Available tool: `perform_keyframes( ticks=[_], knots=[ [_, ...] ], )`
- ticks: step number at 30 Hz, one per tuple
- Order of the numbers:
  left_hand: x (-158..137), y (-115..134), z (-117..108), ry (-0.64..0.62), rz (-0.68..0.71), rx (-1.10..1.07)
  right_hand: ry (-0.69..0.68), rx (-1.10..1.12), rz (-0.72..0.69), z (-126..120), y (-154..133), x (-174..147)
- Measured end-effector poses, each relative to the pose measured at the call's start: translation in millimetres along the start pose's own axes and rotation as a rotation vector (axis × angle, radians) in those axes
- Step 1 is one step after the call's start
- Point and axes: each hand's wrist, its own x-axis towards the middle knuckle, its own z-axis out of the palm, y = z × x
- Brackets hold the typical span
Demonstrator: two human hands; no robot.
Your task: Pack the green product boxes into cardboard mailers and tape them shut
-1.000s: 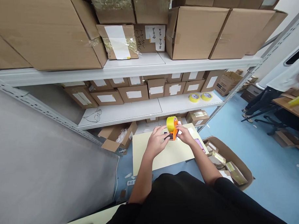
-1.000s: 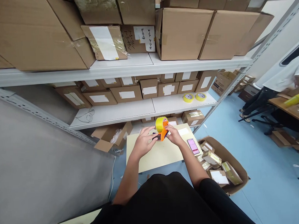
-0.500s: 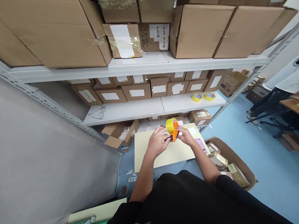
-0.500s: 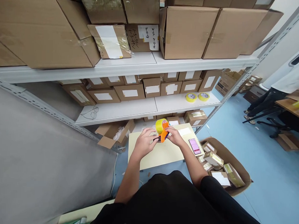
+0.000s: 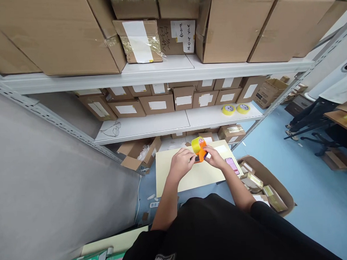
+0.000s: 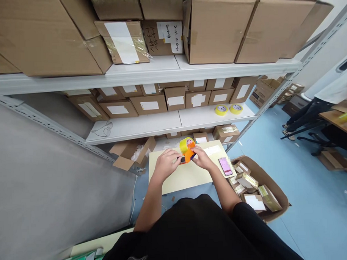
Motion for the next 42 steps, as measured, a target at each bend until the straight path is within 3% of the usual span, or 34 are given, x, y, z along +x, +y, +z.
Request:
perform_keyframes(
  ticks=[7, 18, 27, 31, 42],
  knots=[
    [4.4, 3.6, -3.7, -0.022, -0.034, 0.043, 0.053, -0.138, -0.011, 9.1, -17.0, -3.0],
    [-4.9, 11.6, 3.2, -0.055, 0.059, 0.099, 0.055, -0.18, 0.093, 17.8, -9.5, -3.7],
    [-10.9, 10.1, 6.2, -0.036, 0.058, -0.006, 0.079, -0.179, 0.179, 9.1, -4.6, -2.8],
    [-4.9, 7.1, 7.4, 0.055, 0.004, -0.052, 0.05, -0.211, 0.144, 13.3, -4.1, -0.7],
    [14.1, -11.2, -5.4, -0.013, -0.152, -0.217, -0.024, -0.278, 0.194, 19.3, -3.6, -1.5]
  ],
)
